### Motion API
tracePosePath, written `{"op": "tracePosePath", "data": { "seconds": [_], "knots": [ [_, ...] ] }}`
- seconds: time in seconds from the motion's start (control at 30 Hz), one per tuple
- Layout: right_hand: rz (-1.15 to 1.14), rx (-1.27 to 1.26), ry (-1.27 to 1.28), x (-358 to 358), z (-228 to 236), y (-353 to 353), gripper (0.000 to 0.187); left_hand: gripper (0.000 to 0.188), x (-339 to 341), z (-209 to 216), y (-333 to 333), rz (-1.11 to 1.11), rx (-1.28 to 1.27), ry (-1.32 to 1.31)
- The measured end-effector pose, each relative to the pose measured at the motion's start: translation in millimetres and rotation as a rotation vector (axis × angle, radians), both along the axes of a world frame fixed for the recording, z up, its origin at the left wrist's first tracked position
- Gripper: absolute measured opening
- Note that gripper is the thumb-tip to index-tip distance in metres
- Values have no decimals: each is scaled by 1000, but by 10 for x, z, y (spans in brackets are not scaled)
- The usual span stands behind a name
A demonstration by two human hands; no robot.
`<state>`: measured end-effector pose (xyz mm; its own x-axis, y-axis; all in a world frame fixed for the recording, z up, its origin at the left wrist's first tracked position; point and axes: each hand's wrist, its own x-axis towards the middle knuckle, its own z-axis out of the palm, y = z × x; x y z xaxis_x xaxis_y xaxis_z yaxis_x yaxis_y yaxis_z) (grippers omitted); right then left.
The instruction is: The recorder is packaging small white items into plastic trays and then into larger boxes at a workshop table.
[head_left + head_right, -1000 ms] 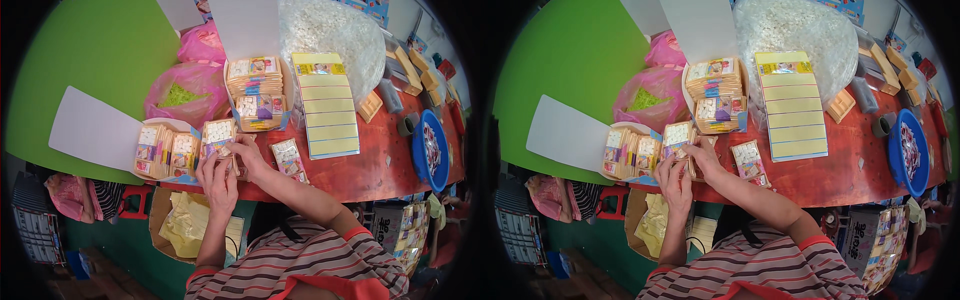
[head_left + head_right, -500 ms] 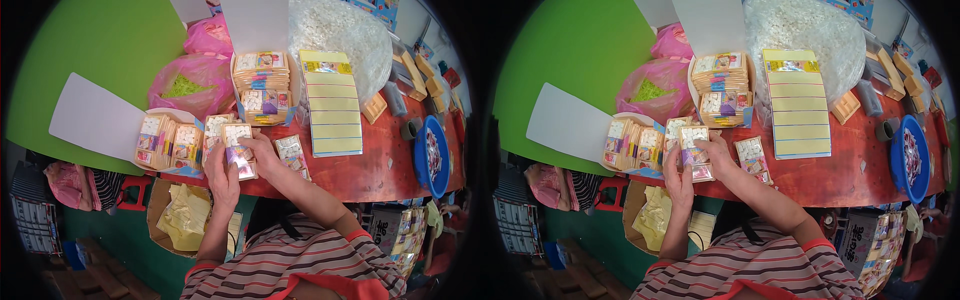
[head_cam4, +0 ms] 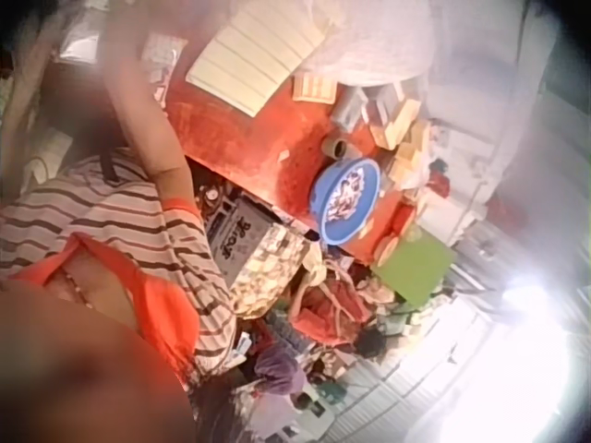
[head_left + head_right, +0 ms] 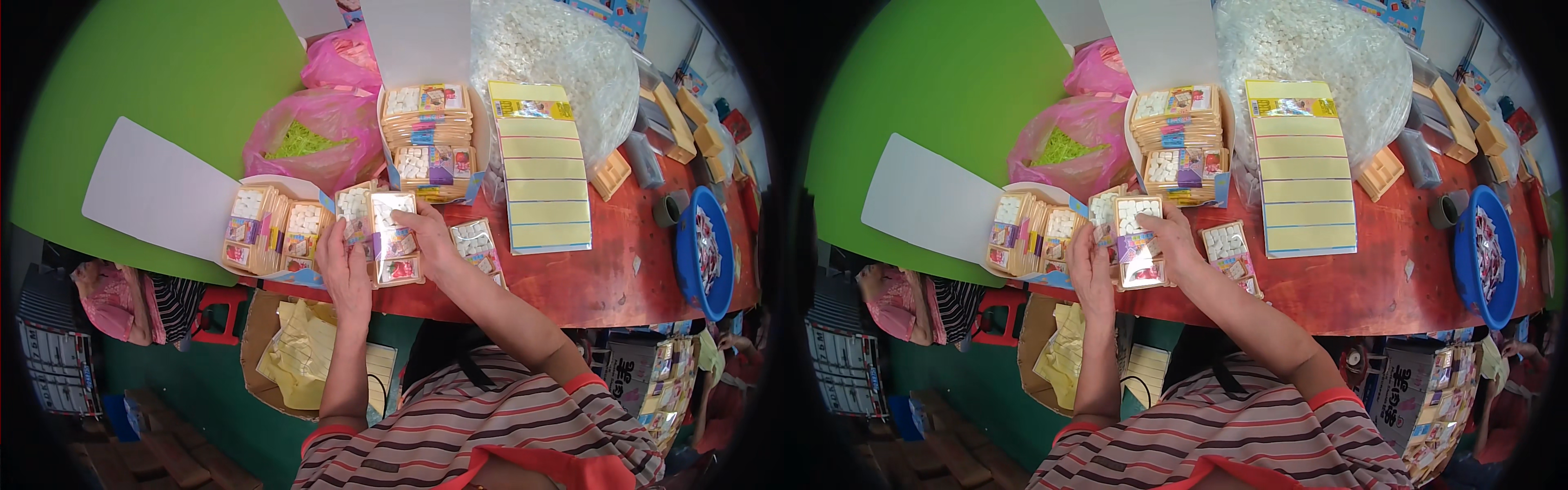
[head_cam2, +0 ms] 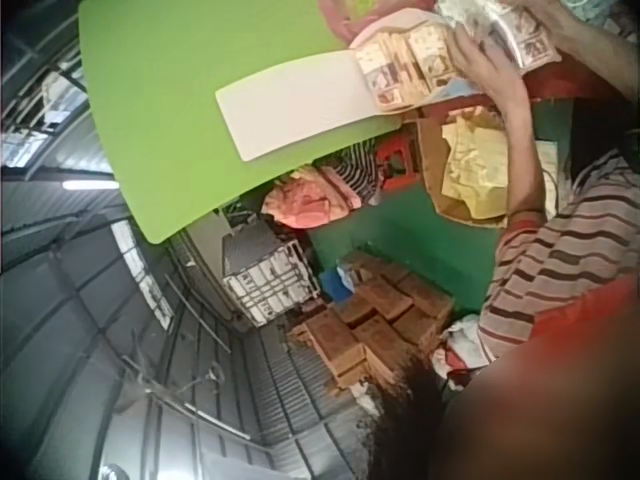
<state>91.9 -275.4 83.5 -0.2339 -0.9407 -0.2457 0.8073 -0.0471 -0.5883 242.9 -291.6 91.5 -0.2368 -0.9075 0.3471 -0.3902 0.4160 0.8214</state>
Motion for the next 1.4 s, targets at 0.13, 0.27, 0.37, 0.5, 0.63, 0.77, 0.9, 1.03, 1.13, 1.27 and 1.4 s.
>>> {"op": "tracePosePath", "data": {
  "seconds": [0.13, 0.27, 0.37, 0.5, 0.63, 0.77, 0.9, 1.03, 1.13, 1.27, 1.4],
  "knots": [
    [19, -35, -24, -84, 3, 73, 34, 43, -66, -133, -65, 18, -90, -162],
    [28, -42, 2, -124, -59, 87, 33, 43, -80, -143, 21, -32, -104, -91],
    [38, -53, 6, -128, -3, 116, 33, 45, -70, -95, 123, -69, -267, -155],
    [72, -97, -22, -120, -20, 219, 33, 44, -106, -57, 240, -76, -401, -62],
    [87, -131, -56, -160, -119, 312, 33, 41, -174, -43, 395, -152, -482, -65],
    [20, -79, -34, -210, -131, 378, 33, 41, -204, -149, 449, -163, -281, 98],
    [14, -60, -48, -257, -211, 433, 35, 40, -196, -92, 510, -199, -257, 147],
    [49, -66, -91, -232, -188, 573, 40, 37, -53, 52, 496, -103, -307, 74],
    [73, -17, -120, -203, -69, 762, 41, 54, -1, 22, 616, -235, -32, 366],
    [120, -1, 113, -107, -74, 1010, 39, 75, -14, 42, 863, -402, 520, 894],
    [163, 16, 282, 55, 76, 1152, 31, 54, -24, 53, 952, -253, 674, 1102]
  ]
}}
